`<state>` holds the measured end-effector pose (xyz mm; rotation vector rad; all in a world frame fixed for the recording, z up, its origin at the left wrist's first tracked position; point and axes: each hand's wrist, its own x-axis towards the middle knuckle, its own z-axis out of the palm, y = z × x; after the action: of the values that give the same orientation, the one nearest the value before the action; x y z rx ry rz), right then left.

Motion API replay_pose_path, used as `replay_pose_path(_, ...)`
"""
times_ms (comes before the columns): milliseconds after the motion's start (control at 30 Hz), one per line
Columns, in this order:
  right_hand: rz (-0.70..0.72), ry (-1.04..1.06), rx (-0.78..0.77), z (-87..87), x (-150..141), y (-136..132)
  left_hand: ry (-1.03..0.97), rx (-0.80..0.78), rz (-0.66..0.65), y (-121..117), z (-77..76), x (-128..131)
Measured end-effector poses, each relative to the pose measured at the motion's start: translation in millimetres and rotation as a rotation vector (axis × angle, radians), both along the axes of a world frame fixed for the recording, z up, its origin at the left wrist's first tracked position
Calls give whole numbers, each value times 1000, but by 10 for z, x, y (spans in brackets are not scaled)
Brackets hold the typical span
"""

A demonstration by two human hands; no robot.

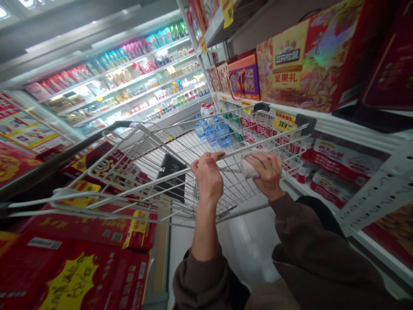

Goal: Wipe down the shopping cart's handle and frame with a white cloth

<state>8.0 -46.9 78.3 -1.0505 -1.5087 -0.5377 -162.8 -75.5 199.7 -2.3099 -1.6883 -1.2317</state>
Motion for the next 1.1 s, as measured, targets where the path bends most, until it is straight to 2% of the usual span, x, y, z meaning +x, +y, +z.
replay_pose_path(133, -23, 9, 8, -14, 85, 34, 23, 43, -28, 58, 51, 190)
replay_pose_path(233, 4, -13, 19, -93, 138, 2, 136, 30, -103, 96, 14, 333)
replay_pose_path(300, 19, -36, 12, -118, 212, -13, 186, 21, -98, 104, -30, 373)
replay_pose_path(400, -20, -11, 17, -63, 341, 19, 186, 28, -71, 100, -67, 374)
replay_pose_path(533, -42, 4, -32, 30, 430, 89, 152, 20, -93, 105, -38, 434)
replay_pose_path(667, -8, -10, -58, -39, 454, 77, 152, -7, -182, 128, -61, 602)
replay_pose_path(867, -106, 64, -43, -58, 626, 100, 154, -6, -126, 144, -148, 695)
replay_pose_path(1100, -33, 4, -46, -104, 783, 30, 169, 11, -89, 121, -109, 731)
